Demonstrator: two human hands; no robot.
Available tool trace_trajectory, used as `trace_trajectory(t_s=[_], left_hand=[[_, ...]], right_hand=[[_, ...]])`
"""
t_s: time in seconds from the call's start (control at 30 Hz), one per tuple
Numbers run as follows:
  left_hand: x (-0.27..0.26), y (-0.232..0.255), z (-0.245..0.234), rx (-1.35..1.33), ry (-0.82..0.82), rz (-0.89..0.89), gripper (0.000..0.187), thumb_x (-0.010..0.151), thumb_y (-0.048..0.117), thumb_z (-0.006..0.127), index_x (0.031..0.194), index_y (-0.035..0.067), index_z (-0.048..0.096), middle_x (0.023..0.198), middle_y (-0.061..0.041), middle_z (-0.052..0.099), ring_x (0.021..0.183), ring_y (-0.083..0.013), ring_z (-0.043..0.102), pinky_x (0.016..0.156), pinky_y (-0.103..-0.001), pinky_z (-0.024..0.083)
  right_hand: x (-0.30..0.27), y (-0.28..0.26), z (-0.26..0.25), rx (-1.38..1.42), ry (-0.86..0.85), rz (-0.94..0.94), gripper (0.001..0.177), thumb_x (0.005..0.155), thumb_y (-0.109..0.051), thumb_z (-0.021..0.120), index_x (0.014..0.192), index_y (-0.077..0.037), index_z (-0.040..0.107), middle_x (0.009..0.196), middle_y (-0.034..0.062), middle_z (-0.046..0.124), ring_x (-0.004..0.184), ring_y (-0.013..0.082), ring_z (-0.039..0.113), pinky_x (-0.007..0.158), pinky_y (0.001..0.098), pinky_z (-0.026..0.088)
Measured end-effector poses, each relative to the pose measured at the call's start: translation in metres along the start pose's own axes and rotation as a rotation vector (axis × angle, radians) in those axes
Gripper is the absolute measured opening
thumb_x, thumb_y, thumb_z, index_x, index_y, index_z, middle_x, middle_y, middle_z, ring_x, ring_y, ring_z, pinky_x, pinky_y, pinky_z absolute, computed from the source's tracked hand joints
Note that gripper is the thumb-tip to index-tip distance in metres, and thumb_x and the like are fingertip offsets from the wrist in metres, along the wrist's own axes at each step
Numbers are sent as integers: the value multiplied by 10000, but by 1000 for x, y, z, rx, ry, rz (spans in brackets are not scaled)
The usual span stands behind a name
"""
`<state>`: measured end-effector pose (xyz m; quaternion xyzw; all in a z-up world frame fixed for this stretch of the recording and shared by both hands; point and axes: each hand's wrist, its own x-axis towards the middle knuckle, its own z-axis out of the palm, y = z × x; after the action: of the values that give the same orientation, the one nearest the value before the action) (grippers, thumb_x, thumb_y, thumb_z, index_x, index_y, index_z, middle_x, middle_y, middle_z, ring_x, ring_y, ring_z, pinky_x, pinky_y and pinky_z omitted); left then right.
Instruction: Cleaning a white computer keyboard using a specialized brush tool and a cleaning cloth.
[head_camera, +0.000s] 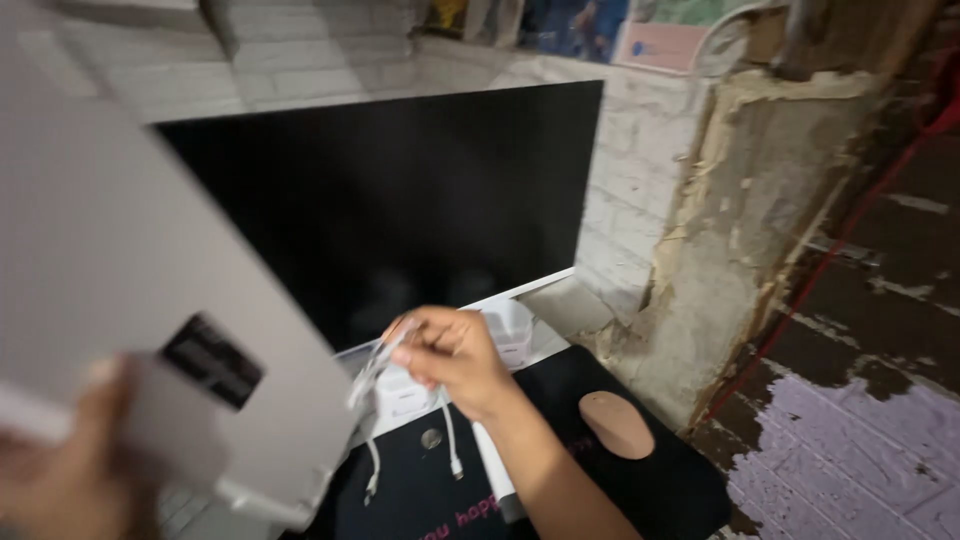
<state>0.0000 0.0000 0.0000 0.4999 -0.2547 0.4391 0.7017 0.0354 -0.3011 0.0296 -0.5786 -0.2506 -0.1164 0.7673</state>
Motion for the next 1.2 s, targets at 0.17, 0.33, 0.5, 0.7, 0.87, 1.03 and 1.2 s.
trace_trajectory(t_s=[0.17, 0.33, 0.5, 0.7, 0.87, 1.03, 1.2], left_hand=[[58, -48, 19, 28, 14, -19, 302, 1007, -35, 752, 1257, -77, 587, 1198, -142, 667, 1069, -186, 647, 1043, -318, 538], [64, -40, 33, -9, -11, -86, 231, 978, 14, 781, 1146, -76, 650, 1085, -126, 718, 987, -186, 694, 1009, -331, 560], [64, -34, 37, -12, -24, -173, 305, 895, 66, 815, 1129, -58, 664, 1067, -124, 728, 952, -170, 695, 910, -306, 562], [52, -12, 53, -7, -93, -267, 288, 845, 93, 811, 1060, -59, 695, 967, -118, 754, 834, -170, 715, 788, -310, 594], [37, -5, 53, -122, -168, -320, 299, 869, 89, 796, 1089, -83, 691, 995, -144, 748, 836, -173, 706, 775, -306, 581], [28, 0, 55, -173, -202, -386, 315, 859, 112, 781, 1087, -84, 685, 973, -167, 752, 815, -195, 726, 754, -315, 599], [25, 2, 53, -277, -204, -437, 332, 854, 136, 768, 1084, -87, 681, 990, -186, 751, 831, -208, 732, 768, -329, 605]], right_hand=[[7, 15, 11, 59, 31, 2, 129, 945, -40, 687, 1054, 28, 701, 738, 27, 639, 624, 74, 557, 561, 225, 426], [10, 7, 27, 144, 87, -23, 82, 997, -78, 640, 1035, -7, 656, 865, 78, 682, 761, 151, 642, 689, 294, 508], [2, -10, 41, 153, 177, 12, 125, 985, -132, 588, 1013, -11, 588, 898, 140, 716, 858, 288, 738, 845, 393, 612], [-18, -32, 55, 53, 136, -86, 154, 1017, -125, 610, 1076, 17, 602, 899, 151, 693, 810, 238, 696, 790, 356, 582], [-37, -43, 64, 31, 158, -44, 194, 1030, -156, 581, 1108, 17, 616, 808, 62, 619, 631, 112, 503, 571, 255, 425], [-46, -49, 68, -64, 218, 0, 178, 1034, -173, 560, 1096, -18, 621, 720, -26, 510, 568, 37, 365, 496, 197, 311], [-45, -55, 68, -181, 349, 76, 231, 1065, -238, 511, 962, -45, 586, 622, -50, 448, 516, 33, 330, 457, 212, 275]])
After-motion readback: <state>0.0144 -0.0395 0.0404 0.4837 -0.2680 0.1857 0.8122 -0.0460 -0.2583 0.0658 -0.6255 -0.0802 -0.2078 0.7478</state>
